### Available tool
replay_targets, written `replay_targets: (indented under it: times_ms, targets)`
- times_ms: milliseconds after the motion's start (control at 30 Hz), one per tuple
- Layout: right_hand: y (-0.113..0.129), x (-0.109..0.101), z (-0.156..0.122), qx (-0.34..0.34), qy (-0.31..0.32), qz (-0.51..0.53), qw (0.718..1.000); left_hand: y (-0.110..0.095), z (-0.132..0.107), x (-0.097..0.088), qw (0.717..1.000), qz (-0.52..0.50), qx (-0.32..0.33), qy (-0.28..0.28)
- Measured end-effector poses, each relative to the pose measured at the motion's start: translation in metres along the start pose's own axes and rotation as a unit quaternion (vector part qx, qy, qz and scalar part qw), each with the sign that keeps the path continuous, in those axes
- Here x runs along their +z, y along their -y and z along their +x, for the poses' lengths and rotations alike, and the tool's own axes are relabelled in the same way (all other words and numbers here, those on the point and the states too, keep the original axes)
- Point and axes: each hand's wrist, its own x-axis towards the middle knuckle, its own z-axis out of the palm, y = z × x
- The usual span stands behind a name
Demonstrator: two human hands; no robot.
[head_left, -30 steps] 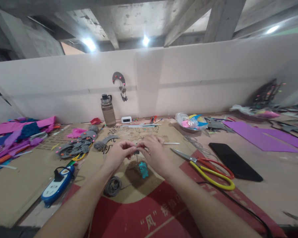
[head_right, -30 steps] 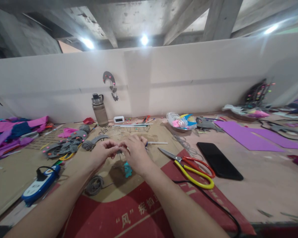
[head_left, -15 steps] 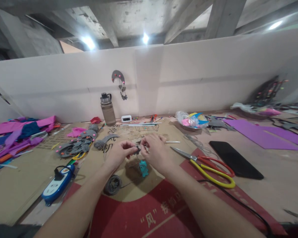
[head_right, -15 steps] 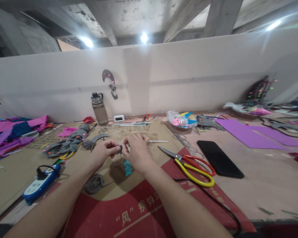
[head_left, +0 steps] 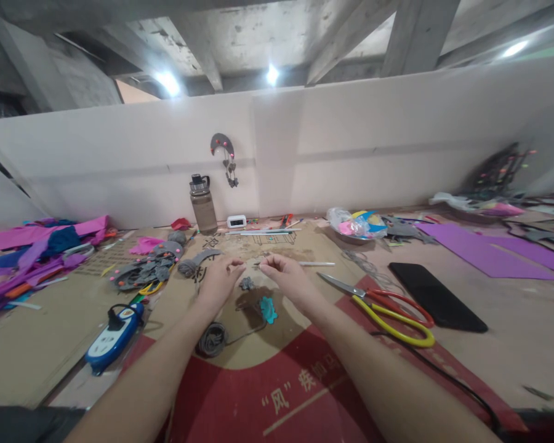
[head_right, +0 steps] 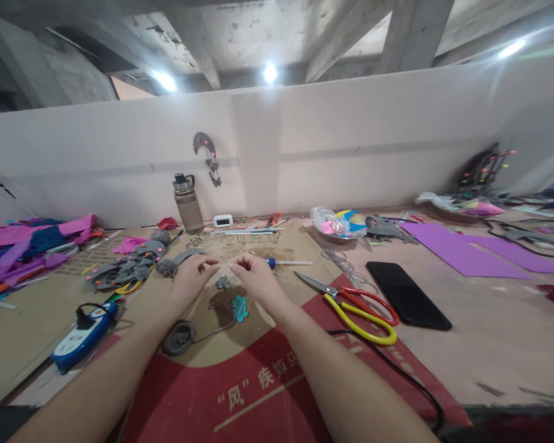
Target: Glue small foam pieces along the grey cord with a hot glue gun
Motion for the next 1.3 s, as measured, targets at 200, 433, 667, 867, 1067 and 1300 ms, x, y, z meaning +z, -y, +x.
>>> replay_targets:
  times_ms: [200,433,667,867,1067,1300]
  targets:
    - [-0.005,0.003,0.002,-0.020,-0.022,-0.013,0.999,-0.024,-0.007,-0.003,0.972,-0.216,-0.050,0.082]
    - [-0.004,0.006,-0.003,-0.103,-0.035,-0.142,0.984,-0.025,-0.008,0.000,0.947,-0.293,-0.066,0.112]
    - [0.004,0.007,-0.008,-0.136,-0.057,-0.219,0.965,-0.026,-0.006,-0.005,0.954,-0.261,-0.033,0.142]
    - [0.000,0.009,-0.006,-0.128,-0.066,-0.190,0.971,-0.029,-0.008,-0.006,0.955,-0.229,-0.014,0.186]
    - [0.008,0.009,0.000,-0.123,0.026,0.037,0.991,-0.036,-0.012,-0.005,0.861,-0.468,-0.059,0.191]
    - [0.011,0.005,0.002,-0.111,0.015,0.048,0.993,-0.025,-0.006,-0.001,0.838,-0.509,-0.111,0.164]
